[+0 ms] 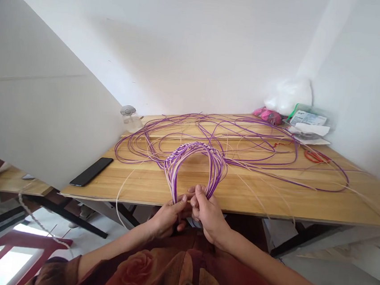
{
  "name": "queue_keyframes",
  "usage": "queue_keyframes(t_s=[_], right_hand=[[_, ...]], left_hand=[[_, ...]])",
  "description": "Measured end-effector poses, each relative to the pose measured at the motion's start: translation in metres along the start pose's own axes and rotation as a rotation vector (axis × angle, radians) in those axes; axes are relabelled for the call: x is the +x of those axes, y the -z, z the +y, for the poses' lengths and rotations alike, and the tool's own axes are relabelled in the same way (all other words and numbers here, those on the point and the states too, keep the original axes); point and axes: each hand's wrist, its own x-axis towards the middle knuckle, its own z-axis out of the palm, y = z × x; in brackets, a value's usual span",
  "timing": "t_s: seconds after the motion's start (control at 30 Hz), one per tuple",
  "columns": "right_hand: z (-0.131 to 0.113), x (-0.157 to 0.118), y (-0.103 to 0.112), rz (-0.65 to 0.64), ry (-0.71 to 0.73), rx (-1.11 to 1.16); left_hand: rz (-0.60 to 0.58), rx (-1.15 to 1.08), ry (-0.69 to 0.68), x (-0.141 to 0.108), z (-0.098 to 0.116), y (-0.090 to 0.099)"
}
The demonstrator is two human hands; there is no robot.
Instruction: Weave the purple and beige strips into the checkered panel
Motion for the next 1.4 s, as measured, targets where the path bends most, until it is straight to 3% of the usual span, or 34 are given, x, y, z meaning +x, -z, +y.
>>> queue_keyframes(t_s=[0.13, 0.27, 0.4, 0.5, 0.7, 0.93, 1.03, 1.13, 1.2, 1.3, 1.4], right_hand=[[-0.014, 0.001, -0.006, -0.020, 0.003, 0.082], [-0.040, 0.005, -0.006, -0.067, -0.024, 0.078], [-0.064, 0.013, 0.004, -0.064, 0.116, -0.181], [-0.072, 0.018, 0.012, -0.007, 0.229, -0.348], [-0.076, 0.016, 0.012, -0.100, 0.005, -0.075], [-0.084, -0.004, 0.011, -0.307, -0.118, 0.123], [-0.086, -0.010, 0.015, -0.242, 0.047, 0.025], [-0.093, -0.013, 0.025, -0.050, 0.299, -0.117], [-0.098, -0.015, 0.034, 0.034, 0.351, -0.181], [-0.100, -0.023, 0.047, 0.063, 0.359, -0.284], [-0.094, -0.031, 0.053, 0.092, 0.465, -0.336]], left_hand=[[-0.093, -0.153, 0.013, 0.006, -0.007, -0.004], [-0.266, -0.185, 0.041, 0.006, -0.002, -0.010], [-0.460, -0.071, 0.063, -0.002, 0.016, -0.019], [-0.504, 0.006, 0.102, -0.008, 0.029, -0.025], [-0.444, 0.018, 0.159, -0.010, 0.043, -0.043], [-0.299, -0.132, 0.023, -0.006, 0.063, -0.064], [-0.296, -0.175, 0.004, -0.003, 0.072, -0.067], [-0.285, -0.195, 0.015, 0.002, 0.079, -0.071], [-0.269, -0.186, 0.013, 0.006, 0.083, -0.074], [-0.228, -0.153, -0.006, 0.015, 0.091, -0.079], [-0.195, -0.125, -0.048, 0.026, 0.104, -0.085]])
